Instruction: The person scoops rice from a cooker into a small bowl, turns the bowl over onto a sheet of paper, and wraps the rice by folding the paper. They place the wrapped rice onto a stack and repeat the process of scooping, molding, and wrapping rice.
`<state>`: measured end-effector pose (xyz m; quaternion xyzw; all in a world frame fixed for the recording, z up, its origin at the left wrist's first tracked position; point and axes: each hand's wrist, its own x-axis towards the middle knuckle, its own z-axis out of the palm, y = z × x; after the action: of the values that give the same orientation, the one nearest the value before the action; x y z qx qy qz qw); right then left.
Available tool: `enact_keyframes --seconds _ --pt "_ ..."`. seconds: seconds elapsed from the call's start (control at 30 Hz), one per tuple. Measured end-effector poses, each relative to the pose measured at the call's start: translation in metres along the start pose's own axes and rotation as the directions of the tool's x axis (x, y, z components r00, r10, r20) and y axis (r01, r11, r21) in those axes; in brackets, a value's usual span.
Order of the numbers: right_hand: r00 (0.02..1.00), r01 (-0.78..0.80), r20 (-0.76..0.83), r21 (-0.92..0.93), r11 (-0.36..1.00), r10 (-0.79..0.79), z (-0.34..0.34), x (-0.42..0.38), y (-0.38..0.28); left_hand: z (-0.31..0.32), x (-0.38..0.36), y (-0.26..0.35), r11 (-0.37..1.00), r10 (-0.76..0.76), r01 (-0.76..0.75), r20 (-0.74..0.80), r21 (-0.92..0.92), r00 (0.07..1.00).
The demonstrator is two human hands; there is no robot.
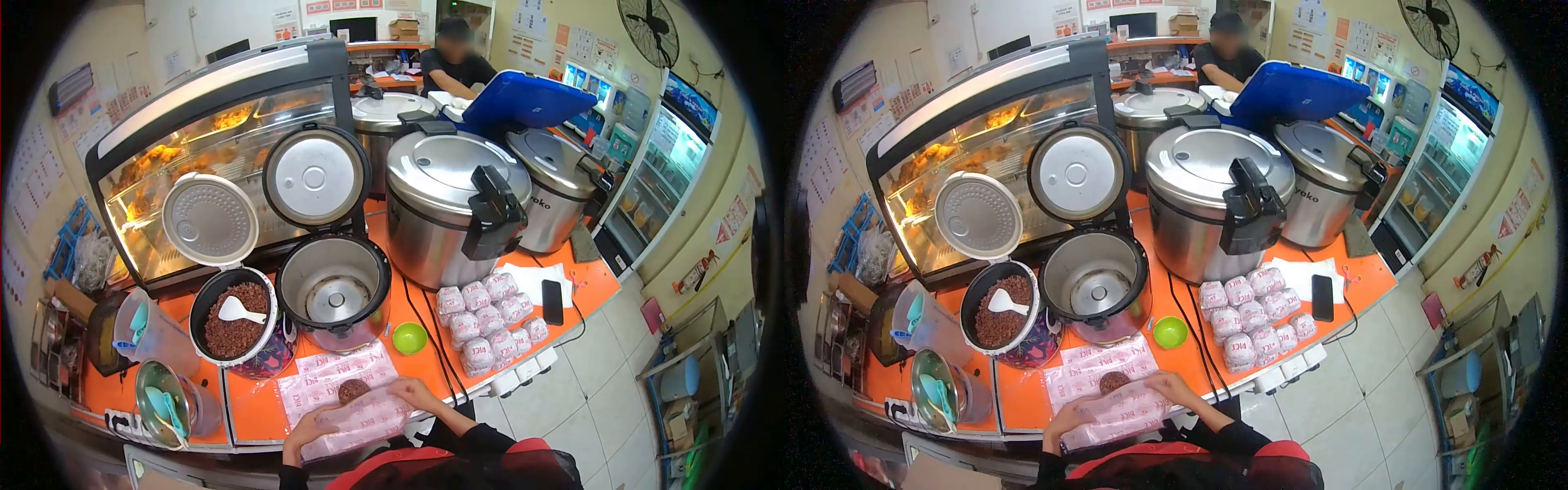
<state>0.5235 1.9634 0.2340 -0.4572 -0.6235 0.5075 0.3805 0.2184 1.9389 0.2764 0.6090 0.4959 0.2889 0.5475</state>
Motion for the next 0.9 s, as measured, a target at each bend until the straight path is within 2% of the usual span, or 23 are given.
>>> enact_keyframes --seconds 0.1,0.13,0.2,0.23,0.3,0.33,0.37,0.4,0.47,0.5,0.57,0.6,0.63,0.67,0.7,0.73,0.77,0.8,0.87,0.9 --pt "0.988 -0.028 -0.149 0.092 0.995 0.041 0.015 -0.001 0.007 0.000 0.007 -0.038 0.991 0.063 -0.059 -0.030 0.124 0.998" --pt "0.977 -0.053 -0.208 -0.032 0.998 0.045 0.019 0.001 0.005 0.000 0.008 -0.042 0.995 -0.004 0.022 -0.179 0.095 0.984" --pt "0.945 -0.127 -0.325 -0.270 0.954 0.034 0.027 0.005 -0.005 0.007 0.011 -0.022 0.986 -0.149 0.169 -0.451 0.004 0.880" --pt "0.942 -0.152 -0.335 -0.397 0.905 0.011 0.032 0.007 -0.004 0.015 0.022 -0.046 0.984 0.076 0.035 -0.589 0.175 0.804" --pt "0.940 -0.188 -0.338 -0.626 0.757 -0.046 0.041 0.017 0.007 0.030 0.024 -0.048 0.846 0.198 0.197 -0.635 0.495 0.747" --pt "0.945 -0.160 -0.320 -0.640 0.752 -0.071 0.044 0.018 0.012 0.035 0.026 -0.048 0.729 0.268 0.282 -0.639 0.623 0.721" --pt "0.948 -0.131 -0.302 -0.653 0.746 -0.098 0.046 0.018 0.013 0.038 0.029 -0.048 0.649 0.174 0.383 -0.618 0.657 0.766" --pt "0.951 -0.102 -0.283 -0.667 0.738 -0.124 0.048 0.018 0.014 0.039 0.028 -0.047 0.648 0.119 0.412 -0.620 0.640 0.776" --pt "0.953 -0.192 -0.302 -0.640 0.744 -0.014 0.046 0.020 0.004 0.041 0.027 -0.040 0.644 0.008 0.468 -0.617 0.605 0.787" --pt "0.949 -0.241 -0.312 -0.624 0.744 0.045 0.047 0.018 -0.004 0.045 0.024 -0.036 0.663 0.176 0.429 -0.685 0.613 0.707" --pt "0.917 -0.103 -0.338 -0.715 0.691 -0.213 0.048 0.014 -0.007 0.057 0.021 -0.027 0.679 0.481 0.344 -0.747 0.649 0.459" --pt "0.878 -0.040 -0.336 -0.761 0.648 -0.340 0.047 0.013 -0.007 0.073 0.024 -0.029 0.876 0.304 0.275 -0.896 0.396 0.323" --pt "0.883 0.132 -0.202 -0.760 0.636 -0.424 0.052 0.011 -0.004 0.093 0.027 -0.037 0.981 0.073 0.161 -0.975 0.108 0.210" --pt "0.860 0.300 -0.069 -0.734 0.610 -0.506 0.061 0.007 -0.001 0.099 0.025 -0.050 0.967 -0.254 0.046 -0.927 -0.251 0.275" --pt "0.810 0.459 0.059 -0.684 0.568 -0.583 0.068 0.007 0.000 0.105 0.024 -0.063 0.809 -0.553 -0.025 -0.774 -0.588 0.309" --pt "0.828 0.479 0.127 -0.668 0.570 -0.547 0.073 0.011 -0.007 0.098 0.018 -0.082 0.480 -0.776 0.022 -0.412 -0.877 0.477" --pt "0.840 0.497 0.193 -0.649 0.576 -0.507 0.079 0.016 -0.018 0.095 0.013 -0.092 0.070 -0.806 0.142 0.028 -0.987 0.591" --pt "0.846 0.514 0.259 -0.629 0.583 -0.466 0.085 0.019 -0.024 0.093 0.015 -0.070 0.133 -0.857 0.098 -0.065 -0.986 0.511" --pt "0.869 0.472 0.243 -0.667 0.576 -0.431 0.090 0.025 -0.016 0.092 0.024 -0.023 0.268 -0.911 0.024 -0.246 -0.963 0.331" --pt "0.879 0.453 0.238 -0.685 0.571 -0.413 0.090 0.026 -0.016 0.094 0.020 -0.015 0.351 -0.887 -0.006 -0.334 -0.936 0.320"
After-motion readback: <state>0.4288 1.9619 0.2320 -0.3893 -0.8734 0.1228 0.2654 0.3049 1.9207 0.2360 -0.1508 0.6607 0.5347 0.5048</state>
